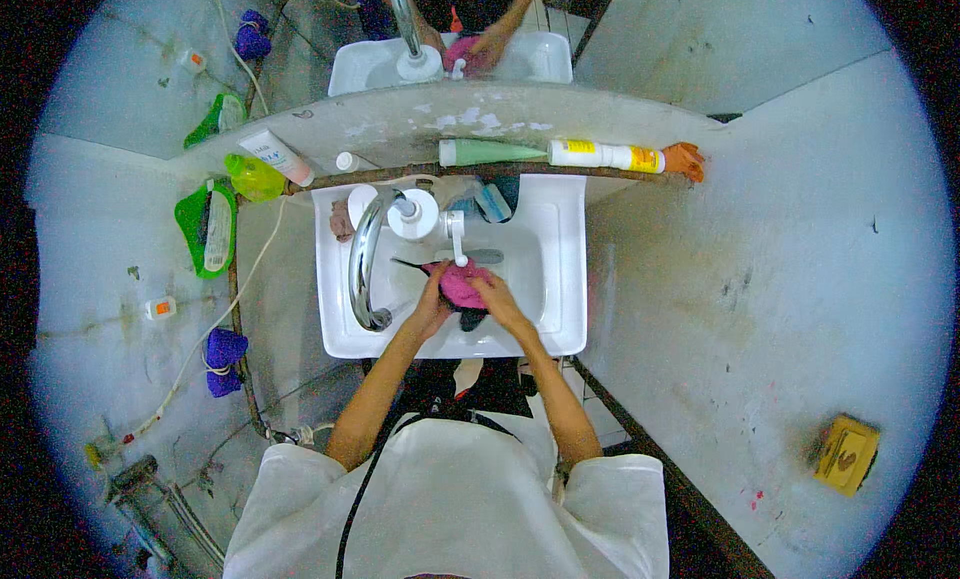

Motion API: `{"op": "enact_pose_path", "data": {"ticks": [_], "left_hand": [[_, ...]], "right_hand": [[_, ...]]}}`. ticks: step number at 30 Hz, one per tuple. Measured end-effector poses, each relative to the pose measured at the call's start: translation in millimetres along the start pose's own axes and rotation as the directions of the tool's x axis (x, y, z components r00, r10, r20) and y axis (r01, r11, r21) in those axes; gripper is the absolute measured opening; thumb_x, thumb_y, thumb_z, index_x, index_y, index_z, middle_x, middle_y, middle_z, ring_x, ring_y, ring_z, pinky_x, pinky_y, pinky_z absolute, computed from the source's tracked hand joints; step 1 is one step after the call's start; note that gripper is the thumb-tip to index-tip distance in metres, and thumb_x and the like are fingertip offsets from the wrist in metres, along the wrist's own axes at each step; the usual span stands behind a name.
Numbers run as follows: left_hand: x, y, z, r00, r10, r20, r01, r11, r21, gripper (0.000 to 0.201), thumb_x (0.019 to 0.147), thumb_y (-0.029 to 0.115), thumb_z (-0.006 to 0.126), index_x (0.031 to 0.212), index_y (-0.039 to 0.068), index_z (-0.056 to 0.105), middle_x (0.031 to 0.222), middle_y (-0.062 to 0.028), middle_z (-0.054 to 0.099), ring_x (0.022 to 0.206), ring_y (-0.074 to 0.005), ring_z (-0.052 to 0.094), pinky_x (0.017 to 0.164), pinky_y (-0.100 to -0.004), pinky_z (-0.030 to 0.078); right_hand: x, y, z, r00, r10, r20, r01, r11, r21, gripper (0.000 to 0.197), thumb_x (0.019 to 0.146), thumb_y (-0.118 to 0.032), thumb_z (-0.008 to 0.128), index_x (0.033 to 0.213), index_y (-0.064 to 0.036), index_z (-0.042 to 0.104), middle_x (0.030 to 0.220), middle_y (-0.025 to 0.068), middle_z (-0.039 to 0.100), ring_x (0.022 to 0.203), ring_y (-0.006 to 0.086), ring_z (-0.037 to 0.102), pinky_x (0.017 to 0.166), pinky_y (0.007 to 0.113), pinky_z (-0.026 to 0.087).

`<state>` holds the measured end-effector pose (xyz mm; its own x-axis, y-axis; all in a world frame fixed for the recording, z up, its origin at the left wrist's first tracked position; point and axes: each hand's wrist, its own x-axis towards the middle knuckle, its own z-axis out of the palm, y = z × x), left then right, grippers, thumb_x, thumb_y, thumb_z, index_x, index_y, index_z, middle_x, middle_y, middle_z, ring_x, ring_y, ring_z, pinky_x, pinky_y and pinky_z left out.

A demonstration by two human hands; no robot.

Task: The person washes a grey slipper in a bathroom sink. They rinse the slipper under running water, then use a brush to scrub the interior and exterior surfaces thoroughly. The slipper is rinsed again and placed in the sink.

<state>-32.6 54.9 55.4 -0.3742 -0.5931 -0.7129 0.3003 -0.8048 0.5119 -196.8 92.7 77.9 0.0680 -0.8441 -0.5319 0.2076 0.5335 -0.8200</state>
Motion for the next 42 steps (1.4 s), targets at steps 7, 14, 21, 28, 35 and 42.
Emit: {"op": "enact_pose_path", "data": {"ticks": [7,14,21,28,35,42], "left_hand": [[-1.2,18.6,-30.0,0.978,0.189,0.088,-0.148,0.927,-0.344,0.041,0.101,0.039,0.044,0.13,0.011,0.051,0.124,-0.0075,0.059,0.114,-0.023,0.058,0.099,-0.0384,0.048],[-35.4,44.7,-21.1,0.967,0.253,-0.04,-0.255,0.937,-0.239,0.045,0.09,0.012,0.054,0.134,0.015,0.046,0.118,-0.0082,0.059,0.102,-0.0221,0.062,0.09,-0.0409,0.053],[-24.3,50.6,-55.3,0.631,0.531,0.566,-0.733,0.169,0.659,0.038,0.087,0.005,0.058,0.125,0.001,0.055,0.124,-0.0179,0.053,0.113,-0.0316,0.055,0.098,-0.0377,0.043],[-85.7,89.7,2.6,0.579,0.586,0.567,-0.657,-0.076,0.75,0.031,0.087,0.024,0.066,0.105,0.001,0.06,0.104,-0.0169,0.056,0.093,-0.0347,0.055,0.081,-0.0441,0.045],[-78.3,81.6,-3.2,0.594,0.699,0.398,-0.614,0.075,0.785,0.018,0.091,0.016,0.064,0.096,-0.002,0.062,0.089,-0.0124,0.061,0.077,-0.0224,0.06,0.071,-0.0343,0.048],[-49.9,81.0,-31.9,0.91,0.363,-0.201,-0.387,0.917,-0.096,0.044,0.101,0.039,0.044,0.12,0.001,0.056,0.104,-0.0107,0.065,0.094,-0.026,0.064,0.086,-0.0356,0.05]], "right_hand": [[25.5,4.2,72.1,0.845,-0.469,-0.256,0.116,0.629,-0.769,0.059,0.095,-0.04,0.054,0.129,0.0074,0.048,0.124,0.0193,0.053,0.11,0.0295,0.055,0.098,0.035,0.042],[34.2,21.1,93.0,0.979,0.17,-0.111,-0.078,0.822,0.565,0.058,0.097,-0.057,0.04,0.111,-0.0048,0.061,0.111,0.0103,0.065,0.095,0.0253,0.063,0.086,0.041,0.05],[58.1,58.2,90.8,0.981,0.105,0.163,-0.182,0.202,0.962,0.054,0.098,-0.053,0.029,0.094,-0.0076,0.057,0.099,0.0114,0.064,0.094,0.0294,0.06,0.093,0.045,0.047],[34.4,0.9,118.1,0.95,0.269,0.157,-0.241,0.314,0.918,0.047,0.097,-0.047,0.036,0.107,-0.0094,0.063,0.105,0.0095,0.066,0.096,0.0273,0.062,0.092,0.046,0.048],[-2.7,-44.5,131.7,0.983,0.157,0.096,-0.161,0.481,0.862,0.036,0.095,-0.042,0.049,0.107,-0.0131,0.064,0.104,0.0048,0.066,0.096,0.0204,0.062,0.088,0.038,0.05],[3.5,-6.8,123.9,0.997,0.018,-0.076,0.02,0.883,0.468,0.057,0.095,-0.052,0.053,0.124,-0.0024,0.053,0.103,0.0078,0.063,0.098,0.0157,0.058,0.091,0.029,0.046]]}}
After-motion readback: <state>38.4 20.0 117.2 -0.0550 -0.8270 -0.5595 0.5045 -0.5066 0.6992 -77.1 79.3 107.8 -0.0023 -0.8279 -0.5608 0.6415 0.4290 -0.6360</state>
